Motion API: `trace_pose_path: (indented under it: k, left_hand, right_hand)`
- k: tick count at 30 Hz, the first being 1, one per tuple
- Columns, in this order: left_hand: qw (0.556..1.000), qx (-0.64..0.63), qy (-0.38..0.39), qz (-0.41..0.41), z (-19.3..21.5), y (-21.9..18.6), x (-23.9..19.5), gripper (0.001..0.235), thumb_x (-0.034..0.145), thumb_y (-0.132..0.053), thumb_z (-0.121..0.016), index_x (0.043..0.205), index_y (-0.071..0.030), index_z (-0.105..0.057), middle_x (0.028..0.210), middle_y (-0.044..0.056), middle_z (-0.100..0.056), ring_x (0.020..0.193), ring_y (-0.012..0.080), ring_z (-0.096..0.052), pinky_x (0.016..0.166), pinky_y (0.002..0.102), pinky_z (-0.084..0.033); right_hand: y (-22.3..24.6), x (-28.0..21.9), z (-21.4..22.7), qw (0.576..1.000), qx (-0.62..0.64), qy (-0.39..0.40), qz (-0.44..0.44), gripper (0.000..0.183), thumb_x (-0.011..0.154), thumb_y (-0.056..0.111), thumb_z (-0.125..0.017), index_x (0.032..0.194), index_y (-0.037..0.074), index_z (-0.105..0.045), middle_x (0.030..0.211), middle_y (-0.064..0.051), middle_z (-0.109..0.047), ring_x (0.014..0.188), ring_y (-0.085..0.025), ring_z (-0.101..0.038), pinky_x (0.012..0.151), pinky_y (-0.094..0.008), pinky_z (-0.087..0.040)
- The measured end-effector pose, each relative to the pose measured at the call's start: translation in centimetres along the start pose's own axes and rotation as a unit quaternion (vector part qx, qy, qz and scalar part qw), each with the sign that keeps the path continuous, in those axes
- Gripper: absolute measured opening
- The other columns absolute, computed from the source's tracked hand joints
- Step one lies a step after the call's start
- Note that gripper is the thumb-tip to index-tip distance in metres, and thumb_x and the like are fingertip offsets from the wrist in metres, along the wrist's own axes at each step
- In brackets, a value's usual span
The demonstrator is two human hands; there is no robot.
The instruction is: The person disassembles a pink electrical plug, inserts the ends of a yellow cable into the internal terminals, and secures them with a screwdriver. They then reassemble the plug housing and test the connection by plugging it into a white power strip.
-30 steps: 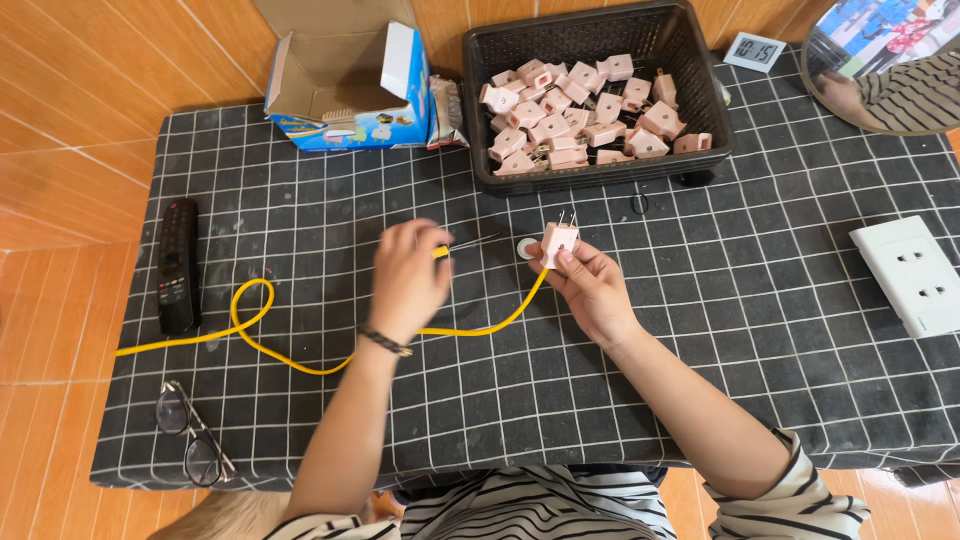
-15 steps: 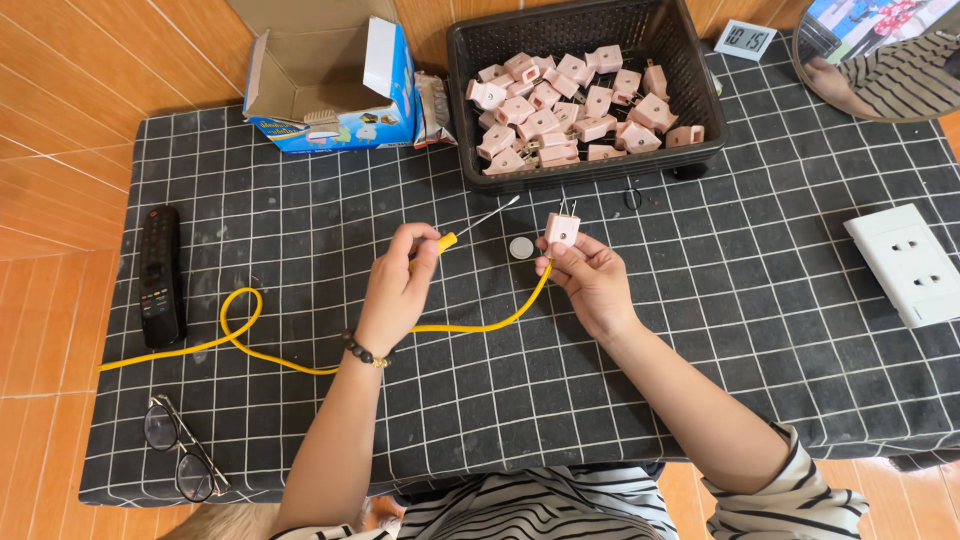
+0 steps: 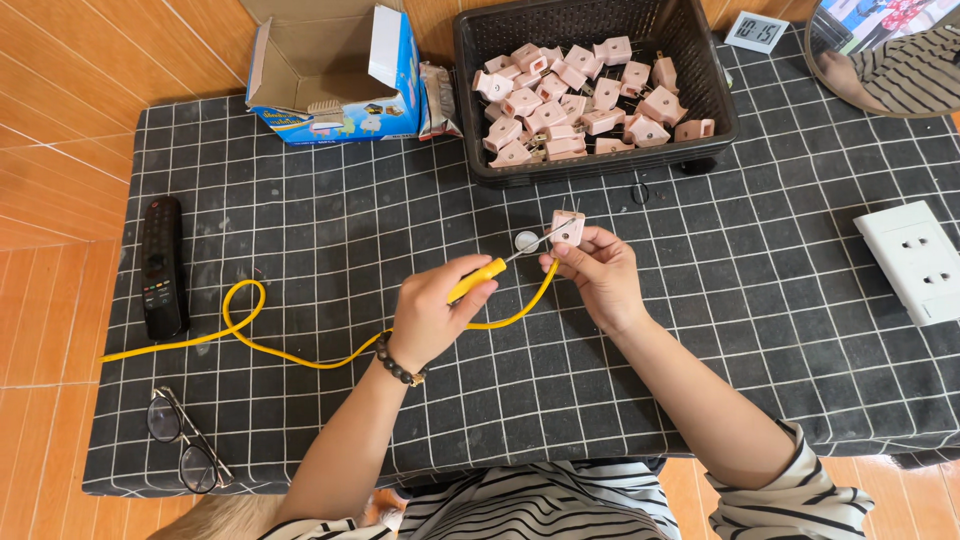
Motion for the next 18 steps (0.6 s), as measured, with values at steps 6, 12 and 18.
trace_pose_path:
  k: [6,12,18]
  left_hand:
    - [0.997,-0.012,-0.04,-0.065,0.5,-2.1,0.1,0.021,0.091,-0.013,-0.08,0.111,-0.006,-0.078,0.087,0.013,-0.079,0.066,0.0258,-0.075,0.057,0.028,-0.06]
    - [0.992,-0.02,-0.099,-0.074,1.5,-2.9,0.5,0.022,0.087,-0.005,-0.083,0.109,-0.006,-0.079,0.083,0.012,-0.077,0.06,0.0214,-0.071,0.053,0.026,-0.058]
    - [0.99,-0.027,-0.079,-0.115,0.8,-3.8,0.3,0.017,0.086,-0.006,-0.082,0.102,-0.003,-0.078,0.071,0.01,-0.072,0.052,0.0205,-0.067,0.047,0.025,-0.054]
  right_hand:
    - [0.2,0.0,0.0,1.0,-0.001,0.018,0.016,0.016,0.088,-0.004,-0.077,0.101,-0.006,-0.068,0.096,-0.022,-0.077,0.079,-0.032,-0.08,0.073,-0.039,-0.069]
    - [-0.1,0.4,0.6,0.999,0.018,0.019,0.022,0.016,0.088,-0.005,-0.075,0.102,-0.007,-0.067,0.105,-0.027,-0.076,0.08,-0.033,-0.079,0.072,-0.04,-0.07]
    - [-0.2,0.5,0.9,0.999,0.017,0.009,0.026,0.016,0.088,-0.006,-0.076,0.101,-0.007,-0.067,0.106,-0.025,-0.076,0.079,-0.033,-0.079,0.071,-0.04,-0.07]
Point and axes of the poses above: each hand's wrist, its own x-axis towards the middle knuckle, its own z-axis out of the back of the hand, y = z × x, the point moved 7 cm from there along x, towards the middle knuckle
